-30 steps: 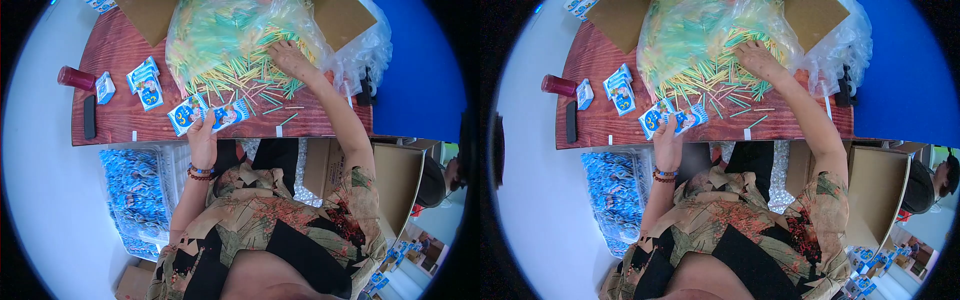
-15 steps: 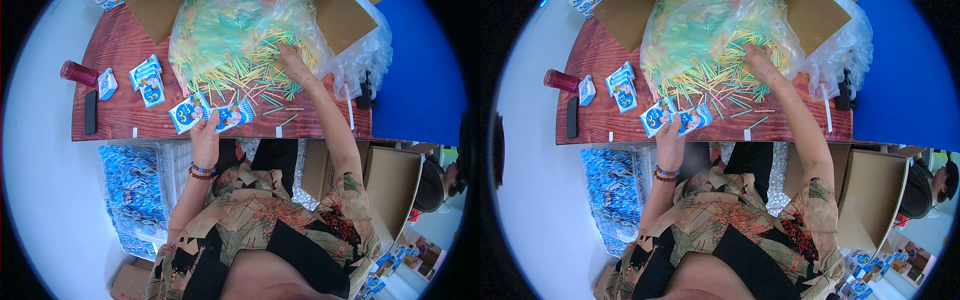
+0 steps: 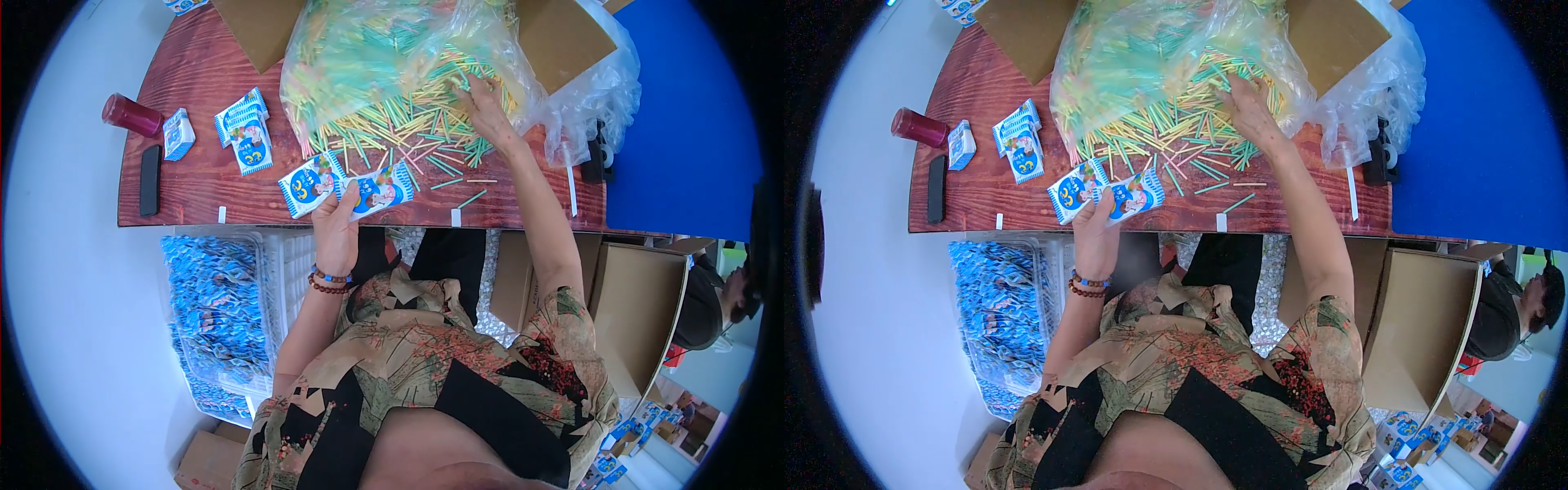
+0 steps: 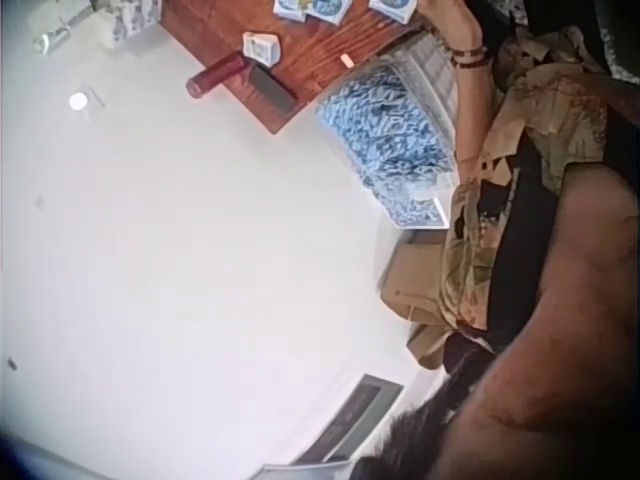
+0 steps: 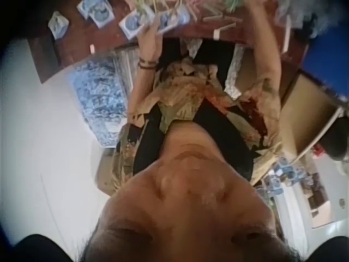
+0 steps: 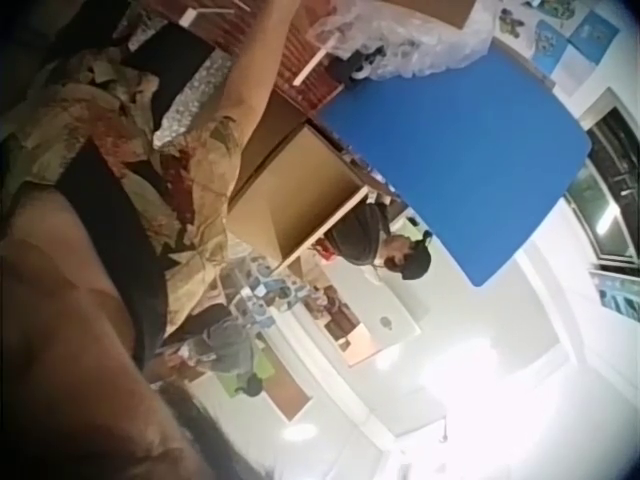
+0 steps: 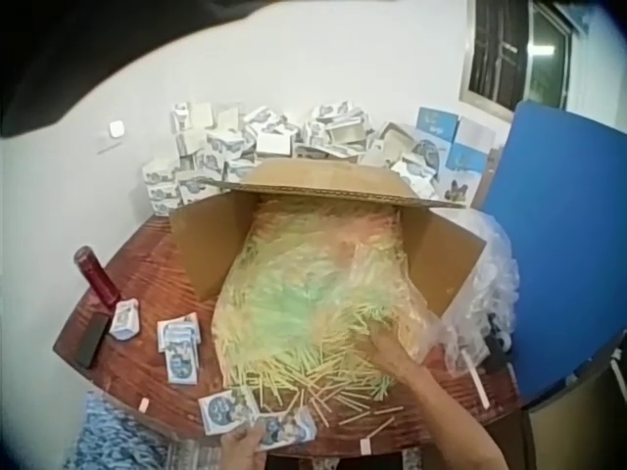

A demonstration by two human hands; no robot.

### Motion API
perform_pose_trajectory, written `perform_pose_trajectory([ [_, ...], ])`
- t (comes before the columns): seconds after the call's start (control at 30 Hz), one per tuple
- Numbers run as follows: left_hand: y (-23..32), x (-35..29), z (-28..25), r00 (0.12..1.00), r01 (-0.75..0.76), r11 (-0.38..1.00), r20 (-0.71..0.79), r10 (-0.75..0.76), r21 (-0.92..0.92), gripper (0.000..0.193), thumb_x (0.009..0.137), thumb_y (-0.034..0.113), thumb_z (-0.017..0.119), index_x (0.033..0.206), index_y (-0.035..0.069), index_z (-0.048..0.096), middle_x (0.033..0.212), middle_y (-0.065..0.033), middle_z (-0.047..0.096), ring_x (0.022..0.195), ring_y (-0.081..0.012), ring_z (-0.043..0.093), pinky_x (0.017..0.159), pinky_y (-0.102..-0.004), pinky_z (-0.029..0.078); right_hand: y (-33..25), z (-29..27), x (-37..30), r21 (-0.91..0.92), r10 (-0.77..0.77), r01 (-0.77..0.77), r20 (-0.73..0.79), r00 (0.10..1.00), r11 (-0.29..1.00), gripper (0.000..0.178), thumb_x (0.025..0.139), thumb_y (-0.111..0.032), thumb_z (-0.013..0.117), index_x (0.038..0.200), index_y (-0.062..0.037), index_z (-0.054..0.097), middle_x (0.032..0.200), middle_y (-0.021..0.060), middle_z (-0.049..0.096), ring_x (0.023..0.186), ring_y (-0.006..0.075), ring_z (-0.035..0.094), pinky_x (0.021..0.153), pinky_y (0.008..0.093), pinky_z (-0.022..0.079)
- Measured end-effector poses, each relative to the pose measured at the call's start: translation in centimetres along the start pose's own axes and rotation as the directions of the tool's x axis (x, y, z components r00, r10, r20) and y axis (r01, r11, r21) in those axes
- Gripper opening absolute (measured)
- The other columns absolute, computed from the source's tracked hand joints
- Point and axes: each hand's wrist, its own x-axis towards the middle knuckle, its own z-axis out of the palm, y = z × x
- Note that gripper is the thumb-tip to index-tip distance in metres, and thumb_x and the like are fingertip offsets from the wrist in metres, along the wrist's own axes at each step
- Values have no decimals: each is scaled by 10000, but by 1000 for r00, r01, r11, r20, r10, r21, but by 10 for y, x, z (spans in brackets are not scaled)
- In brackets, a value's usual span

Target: Packaging small blue cards and yellow plastic strips into sets.

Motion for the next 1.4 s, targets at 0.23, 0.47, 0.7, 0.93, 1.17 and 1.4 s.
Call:
perform_pose_trajectory([
  [0.23, -2, 4, -12, 1000, -4, 1000, -16, 4, 16, 129, 954, 104, 568, 971, 28, 671, 977, -62, 695, 890, -149, 664, 857, -353, 526, -106, 4, -25, 874, 379, -312, 163, 911, 372, 248, 979, -233, 495, 1109, -30, 553, 1004, 60, 652, 994, 186, 569, 975, 362, 377],
  [0.47, 1, 1, -12, 999, -10, 1000, -38, 9, -5, 123, 951, 110, 576, 1020, 40, 650, 1006, -48, 681, 926, -153, 651, 871, -382, 521, -105, 49, -61, 458, 188, -186, 40, 981, 870, 140, 969, -139, 510, 1079, -52, 516, 953, 6, 654, 770, 140, 611, 1120, 458, 56],
  [0.7, 4, 3, -13, 999, 6, 1000, -43, -7, -17, 127, 942, 120, 593, 1039, 51, 639, 1023, -45, 674, 953, -165, 642, 898, -404, 507, -105, 38, -50, 509, 178, -146, -13, 984, 849, 203, 972, -183, 508, 1115, -40, 529, 1006, 69, 642, 900, 214, 552, 1076, 467, 176],
  [0.93, 0, 8, -11, 1000, 14, 1000, -27, -15, -19, 115, 940, 136, 601, 1012, 59, 646, 1013, -49, 678, 951, -164, 644, 898, -402, 505, -93, 46, -46, 272, 188, -163, -66, 980, 948, 235, 982, -207, 492, 1149, -43, 506, 875, 96, 594, 814, 232, 574, 1024, 407, 293],
  [1.17, 4, 11, 5, 1000, 25, 999, -1, -25, -41, 120, 940, 164, 612, 968, 58, 661, 969, -42, 686, 894, -138, 648, 768, -315, 512, -103, 13, -16, 986, 500, -155, 162, 851, -57, 239, 1022, -193, 402, 1148, 9, 432, 1001, 143, 631, 1109, 309, 581, 1002, 407, 406],
  [1.4, -8, 32, 20, 999, 8, 998, 32, -6, -64, 143, 949, 191, 604, 921, 68, 671, 934, -30, 690, 834, -115, 645, 685, -295, 515, -132, -16, -6, 978, 470, 77, 24, 882, -195, 252, 1031, -216, 374, 1114, 10, 448, 1022, 170, 630, 1143, 364, 559, 1040, 473, 371],
])
